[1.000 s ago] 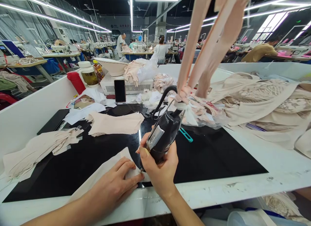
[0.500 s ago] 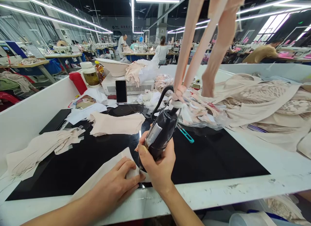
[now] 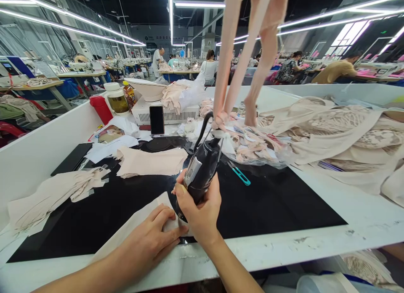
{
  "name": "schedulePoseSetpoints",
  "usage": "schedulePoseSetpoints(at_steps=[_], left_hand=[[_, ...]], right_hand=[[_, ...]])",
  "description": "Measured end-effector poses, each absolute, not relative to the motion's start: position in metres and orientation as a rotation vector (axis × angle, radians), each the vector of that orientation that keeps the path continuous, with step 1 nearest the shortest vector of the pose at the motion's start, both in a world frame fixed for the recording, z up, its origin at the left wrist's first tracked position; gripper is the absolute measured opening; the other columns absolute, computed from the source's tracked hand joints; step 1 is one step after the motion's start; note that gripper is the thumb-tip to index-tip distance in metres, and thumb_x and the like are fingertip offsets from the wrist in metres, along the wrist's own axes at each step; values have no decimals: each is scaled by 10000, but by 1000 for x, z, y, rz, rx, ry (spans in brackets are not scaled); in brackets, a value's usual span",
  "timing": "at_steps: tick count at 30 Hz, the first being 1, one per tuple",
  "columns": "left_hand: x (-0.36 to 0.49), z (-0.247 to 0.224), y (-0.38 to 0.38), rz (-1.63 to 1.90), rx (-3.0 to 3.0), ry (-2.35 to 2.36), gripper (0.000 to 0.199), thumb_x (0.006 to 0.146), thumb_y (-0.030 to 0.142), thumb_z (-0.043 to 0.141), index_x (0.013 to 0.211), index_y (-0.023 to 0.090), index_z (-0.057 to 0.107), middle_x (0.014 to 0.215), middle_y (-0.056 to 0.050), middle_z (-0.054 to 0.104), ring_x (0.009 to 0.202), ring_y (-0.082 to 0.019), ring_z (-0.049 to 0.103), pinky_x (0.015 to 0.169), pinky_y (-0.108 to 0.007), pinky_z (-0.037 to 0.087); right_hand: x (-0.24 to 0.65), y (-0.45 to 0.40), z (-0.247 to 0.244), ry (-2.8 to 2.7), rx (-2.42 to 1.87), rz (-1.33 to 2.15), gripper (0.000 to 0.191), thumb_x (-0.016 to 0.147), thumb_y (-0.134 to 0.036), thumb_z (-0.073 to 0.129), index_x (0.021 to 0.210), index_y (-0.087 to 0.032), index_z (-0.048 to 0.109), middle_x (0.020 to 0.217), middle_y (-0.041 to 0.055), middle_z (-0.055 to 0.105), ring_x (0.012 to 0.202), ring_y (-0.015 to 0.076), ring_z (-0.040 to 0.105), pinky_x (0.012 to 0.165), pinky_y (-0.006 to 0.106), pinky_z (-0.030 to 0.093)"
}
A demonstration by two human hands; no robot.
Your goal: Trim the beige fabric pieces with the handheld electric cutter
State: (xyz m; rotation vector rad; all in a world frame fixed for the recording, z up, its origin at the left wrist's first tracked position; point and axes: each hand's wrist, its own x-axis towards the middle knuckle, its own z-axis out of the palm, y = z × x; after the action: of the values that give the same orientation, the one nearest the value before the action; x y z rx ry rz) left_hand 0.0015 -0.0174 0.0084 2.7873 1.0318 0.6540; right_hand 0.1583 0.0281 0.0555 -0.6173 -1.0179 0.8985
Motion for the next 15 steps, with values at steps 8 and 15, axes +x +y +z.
schedulePoseSetpoints(at_steps=[8,15], left_hand=[[-11,18,-16,550,2656,1044,281,1052,215,605,1328,252,632,1209,-92,584,1095,-245,609,926,-392,604],[-14,28,10,593,2706,1028,177,1082,147,493,1116,173,665,1161,-78,632,1043,-206,636,949,-367,578]], right_hand=[[178,28,64,-1045,-650,848,254,866,-312,831,1019,-258,635,880,-40,682,652,117,648,661,300,603],[215,30,69,-1133,-872,672,369,810,-355,879,1081,-266,644,943,-2,735,744,174,695,716,327,597]])
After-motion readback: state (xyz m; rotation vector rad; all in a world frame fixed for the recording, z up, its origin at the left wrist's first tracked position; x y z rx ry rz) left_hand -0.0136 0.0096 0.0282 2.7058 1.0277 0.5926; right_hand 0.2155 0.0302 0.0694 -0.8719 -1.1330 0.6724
